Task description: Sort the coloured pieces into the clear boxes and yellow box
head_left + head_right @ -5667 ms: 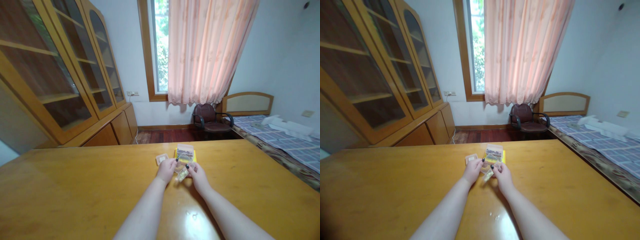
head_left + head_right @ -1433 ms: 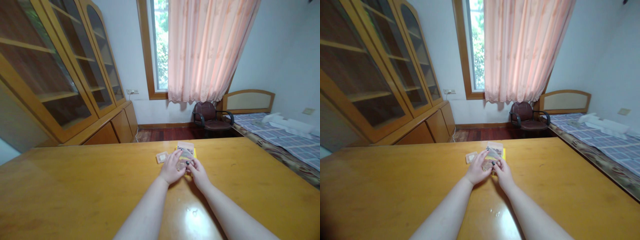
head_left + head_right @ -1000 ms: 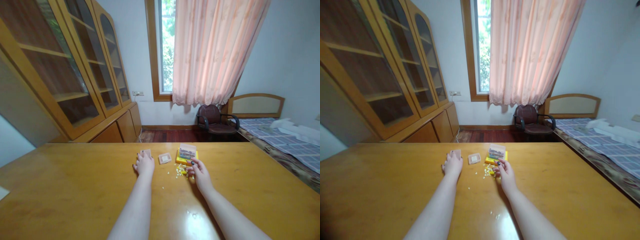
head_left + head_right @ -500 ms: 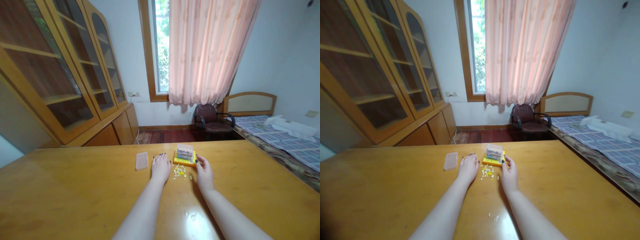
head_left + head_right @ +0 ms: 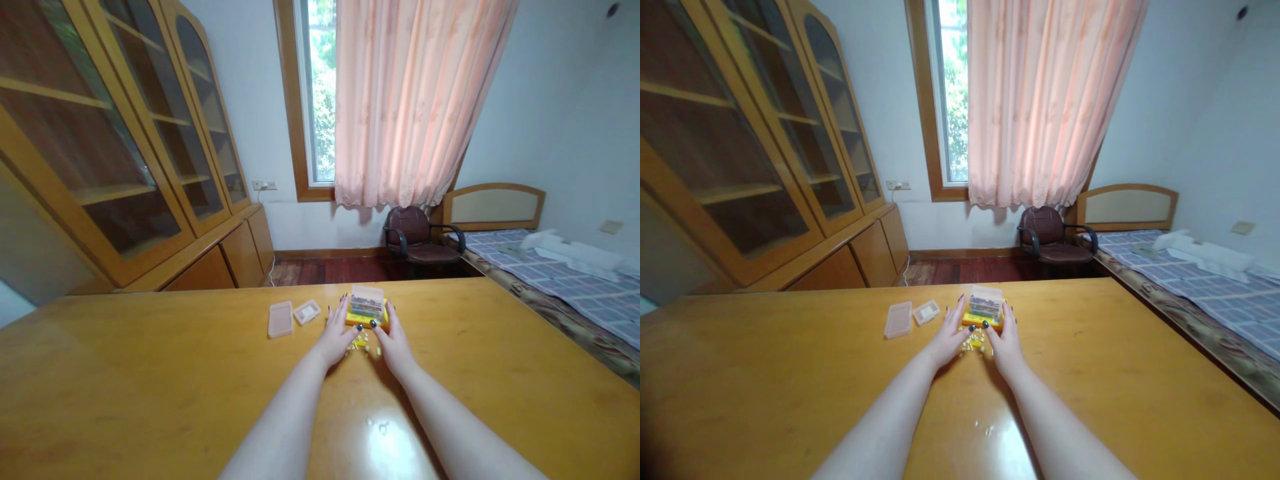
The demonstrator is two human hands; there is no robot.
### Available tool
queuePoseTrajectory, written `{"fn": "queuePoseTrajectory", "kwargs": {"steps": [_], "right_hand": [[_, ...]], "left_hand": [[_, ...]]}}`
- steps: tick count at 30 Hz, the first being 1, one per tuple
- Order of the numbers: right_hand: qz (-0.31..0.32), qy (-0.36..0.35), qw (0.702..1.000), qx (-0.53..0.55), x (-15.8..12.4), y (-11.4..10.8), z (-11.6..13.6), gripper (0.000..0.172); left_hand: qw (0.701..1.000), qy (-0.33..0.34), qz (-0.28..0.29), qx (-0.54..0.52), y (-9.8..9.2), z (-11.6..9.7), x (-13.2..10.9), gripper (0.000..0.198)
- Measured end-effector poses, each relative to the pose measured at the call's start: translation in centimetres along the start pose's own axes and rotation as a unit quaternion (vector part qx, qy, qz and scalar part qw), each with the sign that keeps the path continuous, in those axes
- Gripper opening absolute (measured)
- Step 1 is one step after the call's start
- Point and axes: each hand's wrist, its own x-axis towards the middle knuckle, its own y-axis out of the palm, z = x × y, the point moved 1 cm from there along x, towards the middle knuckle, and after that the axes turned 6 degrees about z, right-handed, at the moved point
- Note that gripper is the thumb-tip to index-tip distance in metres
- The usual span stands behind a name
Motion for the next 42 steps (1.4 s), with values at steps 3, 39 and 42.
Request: {"fn": "queuePoseTrajectory", "kwargs": {"steps": [3,39,42], "right_hand": [[-0.001,-0.001,1.0,0.018,-0.1,0.0,0.2,0.061],[0.044,0.079,0.962,0.258,-1.2,1.2,3.6,0.06],[0.069,0.083,0.958,0.265,-1.0,1.2,3.6,0.058]], "left_hand": [[0.997,0.008,-0.019,-0.077,0.3,0.4,0.1,0.066],[0.921,-0.09,-0.027,-0.378,-0.2,1.1,0.6,0.037],[0.948,-0.037,-0.051,-0.312,-0.7,0.8,0.3,0.033]]}}
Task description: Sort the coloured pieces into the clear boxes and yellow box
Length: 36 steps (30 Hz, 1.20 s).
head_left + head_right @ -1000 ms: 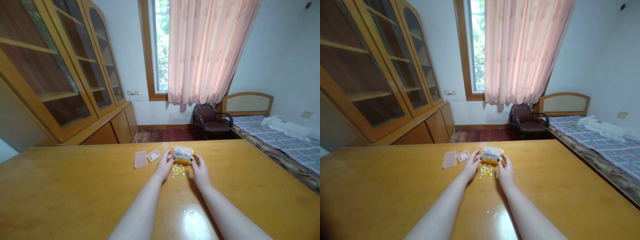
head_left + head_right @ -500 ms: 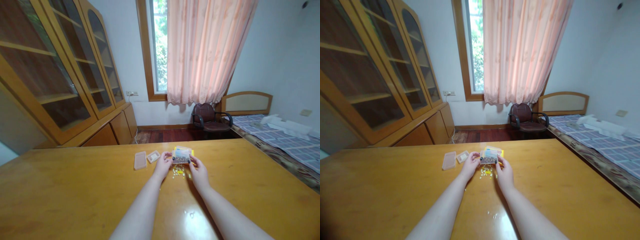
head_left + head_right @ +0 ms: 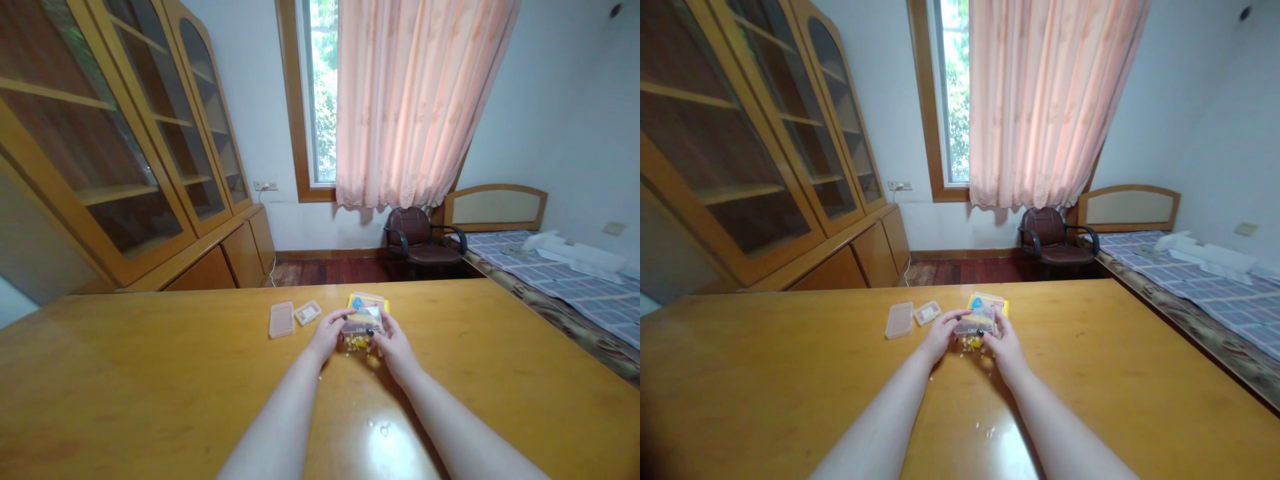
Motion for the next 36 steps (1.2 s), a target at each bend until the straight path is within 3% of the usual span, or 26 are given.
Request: {"fn": "queuePoseTrajectory", "kwargs": {"steps": [4,11,16,24,36], "right_hand": [[0.01,0.019,1.0,-0.01,-0.1,0.1,-0.2,0.054],[-0.013,0.045,0.998,-0.041,0.3,-0.5,-1.4,0.042],[0.031,0.069,0.996,-0.051,0.4,-0.7,-1.4,0.043],[-0.031,0.084,0.993,-0.081,-0.1,0.1,-0.7,0.041],[-0.051,0.111,0.992,-0.044,-0.1,-0.1,-0.6,0.039]], "left_hand": [[0.984,0.117,0.025,0.129,-0.4,-1.1,-0.4,0.036],[0.919,0.124,0.097,0.361,0.3,-2.0,-1.0,0.041],[0.903,0.139,0.12,0.389,0.8,-2.6,-1.2,0.037],[0.899,0.128,0.118,0.402,1.3,-3.4,-1.5,0.034],[0.87,0.115,0.092,0.471,1.5,-3.0,-1.4,0.036]]}}
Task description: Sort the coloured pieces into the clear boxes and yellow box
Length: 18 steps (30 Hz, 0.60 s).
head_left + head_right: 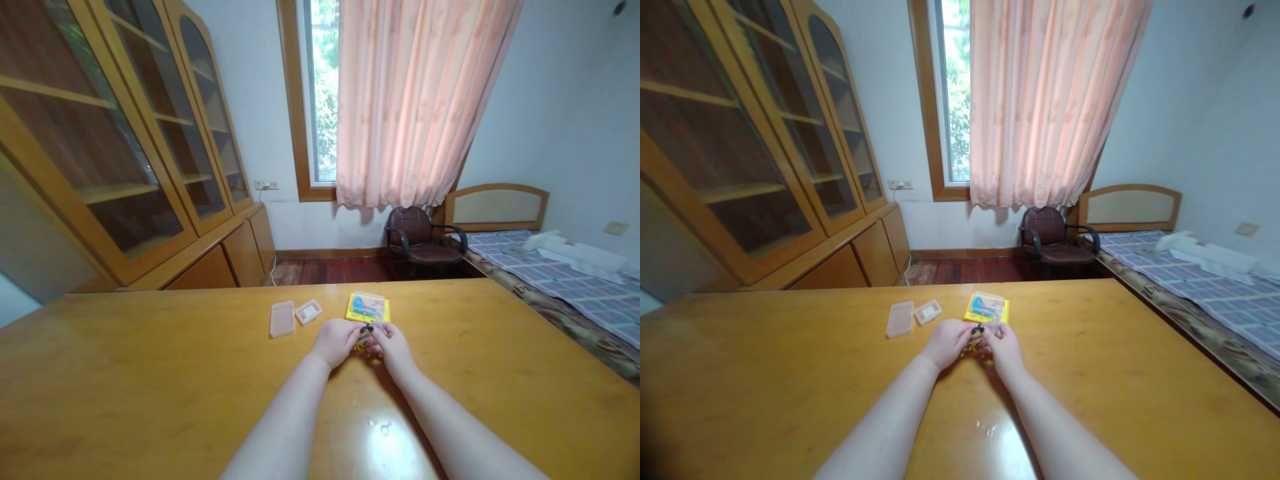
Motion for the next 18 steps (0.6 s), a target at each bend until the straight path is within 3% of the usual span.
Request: {"fn": "queuePoseTrajectory", "kwargs": {"steps": [9,14,18], "right_hand": [[-0.024,0.016,0.999,-0.028,-0.1,0.1,0.2,0.038],[0.026,-0.012,0.998,-0.051,-0.4,0.4,-0.3,0.038],[0.043,-0.036,0.996,-0.063,-0.3,0.4,-0.7,0.037]], "left_hand": [[1.0,-0.021,-0.007,-0.022,0.5,0.4,0.0,0.037],[0.988,-0.091,-0.054,-0.114,0.6,2.3,0.0,0.043],[0.981,-0.079,-0.068,-0.163,0.7,2.8,0.1,0.04]]}}
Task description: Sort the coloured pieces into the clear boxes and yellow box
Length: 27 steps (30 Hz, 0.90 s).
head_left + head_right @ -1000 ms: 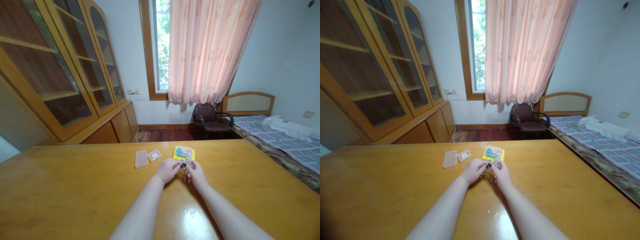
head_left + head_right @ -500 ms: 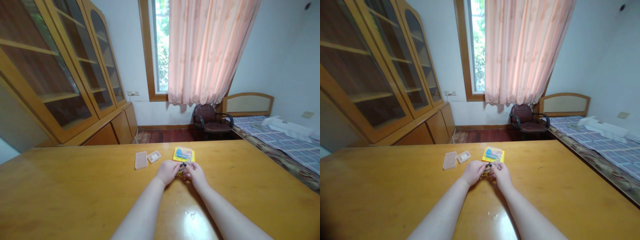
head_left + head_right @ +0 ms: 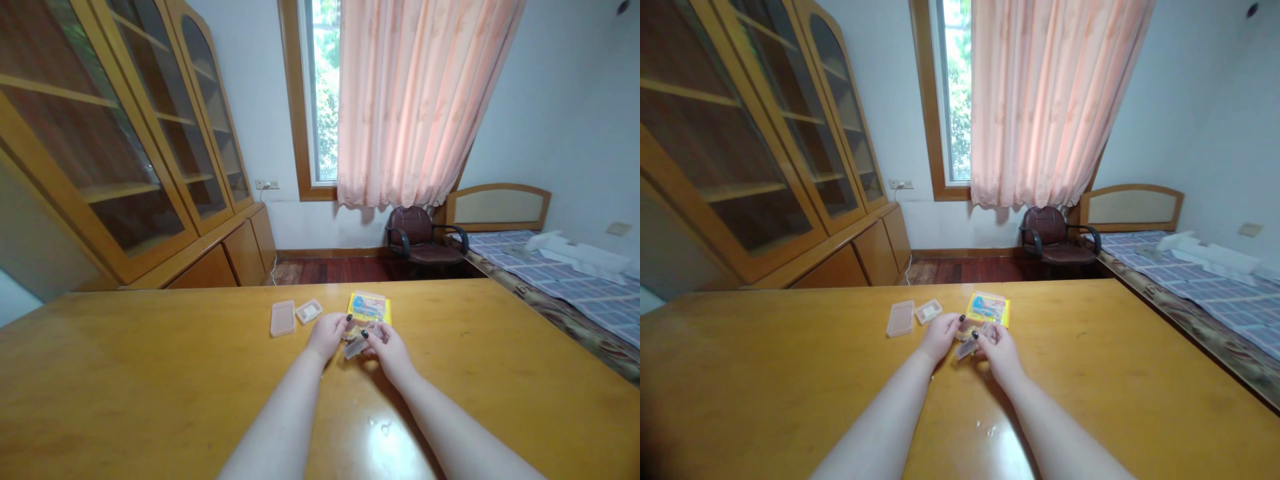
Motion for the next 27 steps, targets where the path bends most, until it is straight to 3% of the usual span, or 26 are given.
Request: {"fn": "queuePoseTrajectory", "kwargs": {"steps": [8,11,16,23,27], "right_hand": [[-0.01,-0.076,0.997,-0.01,0.6,-0.7,-0.9,0.053],[-0.012,-0.094,0.994,-0.052,0.3,-0.8,-0.6,0.054],[0.004,-0.133,0.979,-0.155,-0.2,-1.1,0.3,0.062],[0.002,-0.156,0.969,-0.191,-0.2,-1.1,0.1,0.07],[0.002,-0.135,0.976,-0.173,-0.1,-0.8,0.3,0.062]], "left_hand": [[0.999,0.008,-0.027,0.018,0.1,0.1,0.1,0.032],[0.998,0.008,-0.037,0.042,0.0,0.0,0.0,0.037],[0.998,0.01,-0.005,0.055,0.3,0.0,0.0,0.041],[1.0,0.02,0.005,0.001,0.8,0.7,0.2,0.032],[0.999,-0.002,-0.02,-0.051,0.8,0.9,0.3,0.031]]}}
